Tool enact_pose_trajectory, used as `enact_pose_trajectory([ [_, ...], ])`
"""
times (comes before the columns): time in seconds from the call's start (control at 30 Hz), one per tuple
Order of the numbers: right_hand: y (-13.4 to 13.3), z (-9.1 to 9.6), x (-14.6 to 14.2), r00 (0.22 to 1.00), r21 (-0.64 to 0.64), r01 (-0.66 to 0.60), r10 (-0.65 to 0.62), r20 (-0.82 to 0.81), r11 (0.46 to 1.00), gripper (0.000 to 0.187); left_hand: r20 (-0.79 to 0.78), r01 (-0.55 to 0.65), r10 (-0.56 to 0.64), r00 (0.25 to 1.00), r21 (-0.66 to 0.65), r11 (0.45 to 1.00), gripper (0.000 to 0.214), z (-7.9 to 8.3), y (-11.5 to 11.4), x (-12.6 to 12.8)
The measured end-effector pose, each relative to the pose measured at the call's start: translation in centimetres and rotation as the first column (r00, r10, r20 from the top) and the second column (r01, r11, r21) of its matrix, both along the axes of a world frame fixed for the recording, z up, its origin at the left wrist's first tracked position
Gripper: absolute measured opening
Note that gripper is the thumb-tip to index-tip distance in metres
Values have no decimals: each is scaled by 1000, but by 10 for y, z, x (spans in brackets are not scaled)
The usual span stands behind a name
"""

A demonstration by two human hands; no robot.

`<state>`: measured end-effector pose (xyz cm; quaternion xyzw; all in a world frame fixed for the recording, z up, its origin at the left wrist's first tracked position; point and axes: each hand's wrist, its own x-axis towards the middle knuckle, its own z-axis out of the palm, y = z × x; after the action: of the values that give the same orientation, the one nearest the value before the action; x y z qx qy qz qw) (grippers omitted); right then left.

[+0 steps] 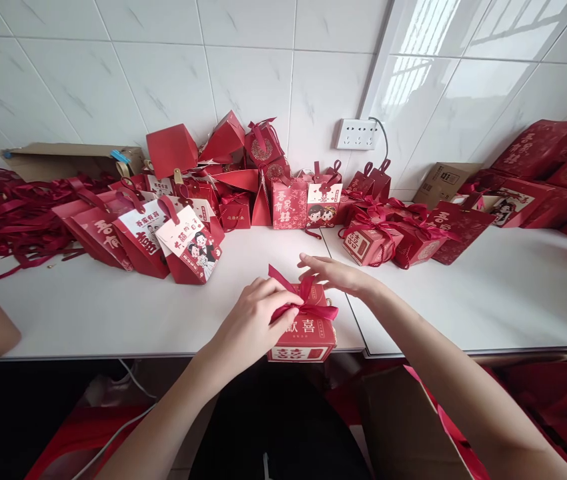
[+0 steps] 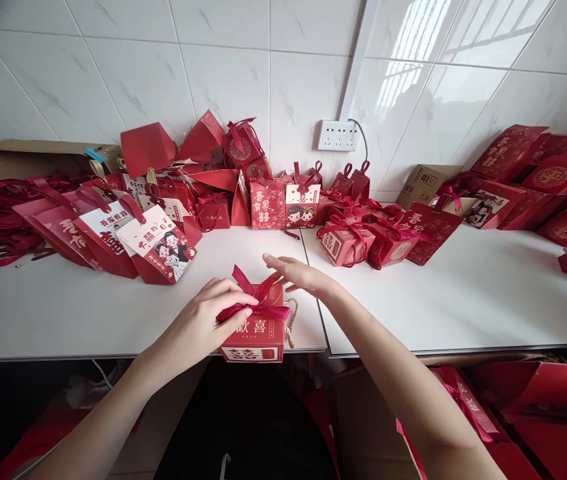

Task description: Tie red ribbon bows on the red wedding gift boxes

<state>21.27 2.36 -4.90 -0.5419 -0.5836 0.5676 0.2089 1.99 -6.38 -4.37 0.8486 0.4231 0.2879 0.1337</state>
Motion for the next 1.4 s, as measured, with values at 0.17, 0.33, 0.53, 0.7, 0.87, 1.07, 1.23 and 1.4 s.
enact_pose_trajectory([
  [0.17, -5, 0, 5, 995, 57, -94, 96, -30, 994, 36, 41, 12, -13, 999, 5, 1000, 18, -2, 1, -1],
  [0.33, -2, -1, -5, 955, 187, 54, 4, -295, 981, 33, 40, 46, -46, 998, -13, 999, 19, 0, 1, -1],
  [0.53, 9, -17, -11, 952, 17, -87, 88, -294, 996, 33, 24, 41, -41, 999, 0, 999, 19, 1, 1, -2],
  [0.7, 1, -22, -5, 986, 24, -128, 130, -103, 992, 19, 43, 44, -44, 998, -11, 999, 18, 0, 0, -1],
  [0.87, -32, -8, 20, 981, 405, 183, -192, -20, 896, 23, 122, -11, 11, 993, -5, 1000, 36, -2, -1, -3],
  [1.07, -93, -14, 30, 994, 653, 108, -88, -64, 750, 49, 241, 232, -198, 950, -125, 965, 36, -4, 20, -12],
  [1.23, -95, -35, 27, 996, 634, -80, 78, 31, 769, 73, 200, 205, -151, 968, -284, 937, 46, -1, 28, -18],
  [1.4, -69, -48, 40, 944, 655, 278, -326, -51, 703, 51, 136, -172, 212, 968, -258, 951, 49, 6, 13, -38],
])
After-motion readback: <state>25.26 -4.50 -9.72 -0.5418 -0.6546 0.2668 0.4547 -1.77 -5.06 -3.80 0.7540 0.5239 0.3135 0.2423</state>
